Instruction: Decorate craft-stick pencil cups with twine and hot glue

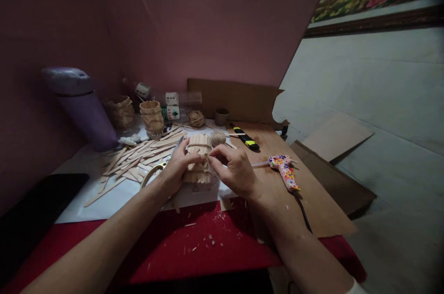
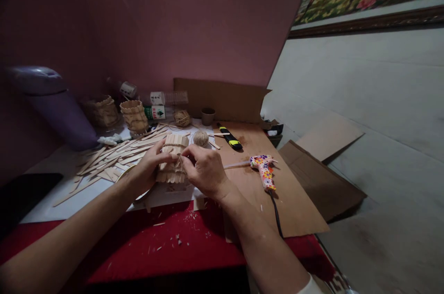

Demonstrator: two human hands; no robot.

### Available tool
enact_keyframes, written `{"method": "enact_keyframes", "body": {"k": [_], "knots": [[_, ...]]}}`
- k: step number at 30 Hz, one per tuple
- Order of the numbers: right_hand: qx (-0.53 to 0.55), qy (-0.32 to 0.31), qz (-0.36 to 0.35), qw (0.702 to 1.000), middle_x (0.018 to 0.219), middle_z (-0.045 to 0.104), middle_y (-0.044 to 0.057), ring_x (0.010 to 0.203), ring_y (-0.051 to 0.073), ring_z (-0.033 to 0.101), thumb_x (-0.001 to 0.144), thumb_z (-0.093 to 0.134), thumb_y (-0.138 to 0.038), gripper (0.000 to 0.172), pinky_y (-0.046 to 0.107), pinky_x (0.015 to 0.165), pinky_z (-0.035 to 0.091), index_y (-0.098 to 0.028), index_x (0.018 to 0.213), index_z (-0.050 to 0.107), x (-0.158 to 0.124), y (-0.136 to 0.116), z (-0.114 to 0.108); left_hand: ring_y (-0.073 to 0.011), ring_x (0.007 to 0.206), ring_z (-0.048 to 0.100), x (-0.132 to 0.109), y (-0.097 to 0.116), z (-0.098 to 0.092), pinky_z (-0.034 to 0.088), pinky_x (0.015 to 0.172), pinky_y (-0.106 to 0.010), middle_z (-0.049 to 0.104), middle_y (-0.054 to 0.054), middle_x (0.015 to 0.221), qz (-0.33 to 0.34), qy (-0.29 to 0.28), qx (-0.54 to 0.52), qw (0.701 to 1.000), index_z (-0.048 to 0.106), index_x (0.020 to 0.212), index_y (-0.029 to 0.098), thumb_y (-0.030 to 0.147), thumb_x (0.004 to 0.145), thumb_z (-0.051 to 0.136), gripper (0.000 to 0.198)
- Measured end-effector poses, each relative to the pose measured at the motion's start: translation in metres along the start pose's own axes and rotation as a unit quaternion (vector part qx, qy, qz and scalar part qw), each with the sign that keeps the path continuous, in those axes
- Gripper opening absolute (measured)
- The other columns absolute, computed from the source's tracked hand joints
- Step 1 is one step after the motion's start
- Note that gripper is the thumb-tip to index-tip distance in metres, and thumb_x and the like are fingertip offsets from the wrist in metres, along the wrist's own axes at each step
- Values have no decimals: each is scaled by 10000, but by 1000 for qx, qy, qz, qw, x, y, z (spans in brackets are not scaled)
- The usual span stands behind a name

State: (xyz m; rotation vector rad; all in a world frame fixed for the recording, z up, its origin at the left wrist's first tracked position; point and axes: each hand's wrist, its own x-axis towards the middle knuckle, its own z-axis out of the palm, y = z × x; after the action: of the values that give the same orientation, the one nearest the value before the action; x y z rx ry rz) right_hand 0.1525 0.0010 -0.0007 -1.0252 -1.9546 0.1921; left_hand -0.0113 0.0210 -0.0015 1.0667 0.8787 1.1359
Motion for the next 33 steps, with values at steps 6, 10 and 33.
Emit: {"method": "enact_keyframes", "body": {"k": [6,10,33], "knots": [[-10,-10,-14,1000,702,681,17,627,136,613,845,580,-114,102,259,628,428,-166,826,665,0,-2,-1,-183,725,629,-1,0,-1,526,602,-282,667,-21,914,3,-7,-3,1000,541,1165,206,217,585,746,616],[-1,-17,-9,1000,668,666,3,562,120,563,823,576,-98,124,254,588,403,-164,849,678,1,-2,-2,-202,764,642,0,1,0,525,617,-289,676,-42,945,-6,5,-6,1000,538,1199,198,223,565,759,672],[67,-44,39,996,650,609,-25,562,99,512,823,590,-102,86,226,560,380,-177,795,622,1,-4,0,-154,704,600,0,-1,-1,493,627,-248,662,9,876,49,-18,21,998,572,1090,205,188,579,741,538]]}}
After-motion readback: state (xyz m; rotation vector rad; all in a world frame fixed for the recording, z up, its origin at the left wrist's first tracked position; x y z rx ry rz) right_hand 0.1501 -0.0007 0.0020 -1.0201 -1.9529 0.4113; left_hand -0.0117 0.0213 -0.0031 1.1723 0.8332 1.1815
